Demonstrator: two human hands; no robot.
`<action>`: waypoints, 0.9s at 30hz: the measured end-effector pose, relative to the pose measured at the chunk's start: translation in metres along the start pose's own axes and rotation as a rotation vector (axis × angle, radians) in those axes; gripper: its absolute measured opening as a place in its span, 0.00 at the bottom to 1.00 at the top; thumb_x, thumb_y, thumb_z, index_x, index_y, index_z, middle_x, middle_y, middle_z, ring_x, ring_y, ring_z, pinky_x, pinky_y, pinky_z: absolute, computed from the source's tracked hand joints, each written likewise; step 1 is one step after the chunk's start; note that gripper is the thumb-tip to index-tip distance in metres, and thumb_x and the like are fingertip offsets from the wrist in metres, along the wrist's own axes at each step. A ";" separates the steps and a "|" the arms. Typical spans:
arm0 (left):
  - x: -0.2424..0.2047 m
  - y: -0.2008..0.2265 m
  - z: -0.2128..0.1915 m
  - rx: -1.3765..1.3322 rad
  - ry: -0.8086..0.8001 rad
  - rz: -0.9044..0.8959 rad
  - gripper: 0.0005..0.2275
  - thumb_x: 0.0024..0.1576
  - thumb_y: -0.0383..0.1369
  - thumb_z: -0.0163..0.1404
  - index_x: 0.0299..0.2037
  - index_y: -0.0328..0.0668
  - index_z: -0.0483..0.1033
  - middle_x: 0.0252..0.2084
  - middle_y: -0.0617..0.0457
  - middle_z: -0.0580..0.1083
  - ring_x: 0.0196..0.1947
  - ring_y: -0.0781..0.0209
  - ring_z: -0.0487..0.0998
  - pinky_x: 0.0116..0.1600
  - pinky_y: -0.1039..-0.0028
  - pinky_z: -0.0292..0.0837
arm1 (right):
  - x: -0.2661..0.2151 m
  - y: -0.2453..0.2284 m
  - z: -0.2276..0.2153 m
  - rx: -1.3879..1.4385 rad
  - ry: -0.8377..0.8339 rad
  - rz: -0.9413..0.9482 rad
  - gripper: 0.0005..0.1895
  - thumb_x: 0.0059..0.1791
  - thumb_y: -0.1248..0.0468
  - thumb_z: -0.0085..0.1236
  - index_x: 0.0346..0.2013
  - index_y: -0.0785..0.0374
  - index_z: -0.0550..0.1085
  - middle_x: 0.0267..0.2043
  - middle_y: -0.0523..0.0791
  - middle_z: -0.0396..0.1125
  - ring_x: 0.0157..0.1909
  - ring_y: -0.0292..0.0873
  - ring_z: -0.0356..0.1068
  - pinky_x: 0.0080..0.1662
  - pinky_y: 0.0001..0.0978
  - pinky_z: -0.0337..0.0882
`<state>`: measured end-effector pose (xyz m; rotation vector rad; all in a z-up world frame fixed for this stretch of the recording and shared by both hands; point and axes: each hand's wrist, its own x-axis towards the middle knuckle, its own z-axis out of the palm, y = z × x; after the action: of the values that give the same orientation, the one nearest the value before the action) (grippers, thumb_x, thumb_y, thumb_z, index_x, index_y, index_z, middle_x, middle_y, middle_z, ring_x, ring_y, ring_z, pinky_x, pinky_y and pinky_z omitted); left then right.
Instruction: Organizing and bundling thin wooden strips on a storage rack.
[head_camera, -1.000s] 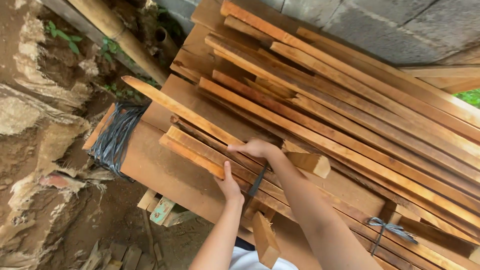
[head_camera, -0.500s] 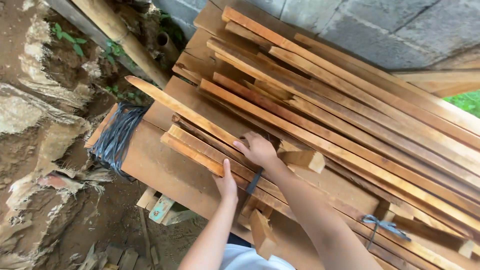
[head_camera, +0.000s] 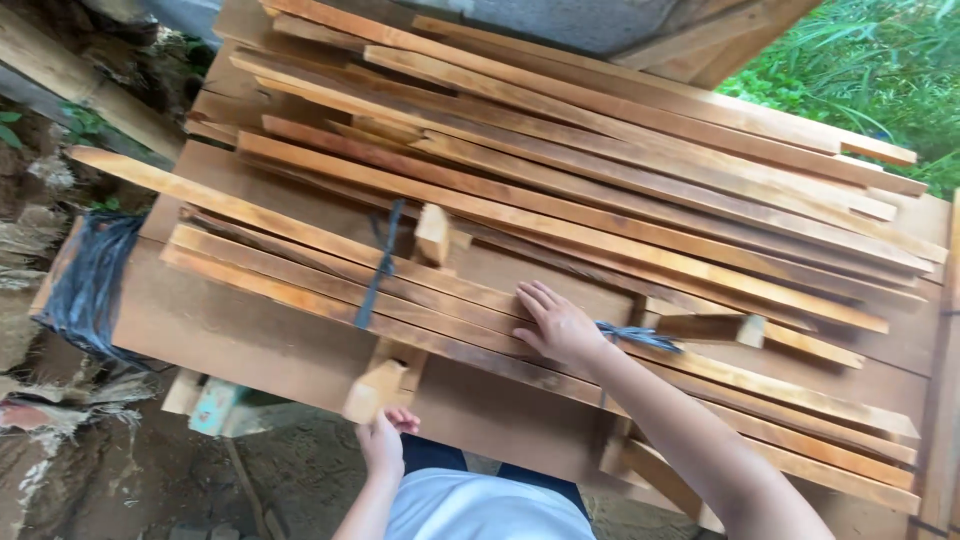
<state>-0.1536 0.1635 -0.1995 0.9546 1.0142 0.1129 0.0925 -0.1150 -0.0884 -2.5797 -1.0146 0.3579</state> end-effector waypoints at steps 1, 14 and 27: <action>-0.020 0.002 0.021 0.000 -0.003 -0.003 0.14 0.62 0.23 0.33 0.23 0.32 0.65 0.23 0.41 0.70 0.23 0.49 0.74 0.28 0.67 0.72 | -0.020 0.015 -0.002 -0.002 -0.001 0.004 0.35 0.51 0.48 0.53 0.65 0.69 0.63 0.71 0.50 0.59 0.73 0.54 0.56 0.64 0.44 0.63; -0.049 0.032 0.226 -0.257 0.238 -0.183 0.50 0.55 0.65 0.57 0.74 0.37 0.47 0.72 0.35 0.49 0.73 0.39 0.54 0.75 0.49 0.48 | -0.084 0.101 -0.025 0.333 -0.427 0.512 0.41 0.40 0.28 0.56 0.47 0.59 0.79 0.46 0.54 0.76 0.54 0.58 0.74 0.54 0.50 0.74; -0.071 0.070 0.291 -0.127 0.650 -0.075 0.44 0.56 0.65 0.55 0.68 0.29 0.62 0.72 0.35 0.60 0.75 0.45 0.56 0.76 0.57 0.51 | -0.059 0.127 -0.005 0.517 -0.730 0.643 0.53 0.31 0.24 0.66 0.60 0.54 0.73 0.59 0.51 0.72 0.65 0.51 0.69 0.64 0.44 0.68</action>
<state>0.0515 -0.0105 -0.0494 0.7722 1.6161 0.4396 0.1295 -0.2442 -0.1293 -2.2208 -0.1546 1.5682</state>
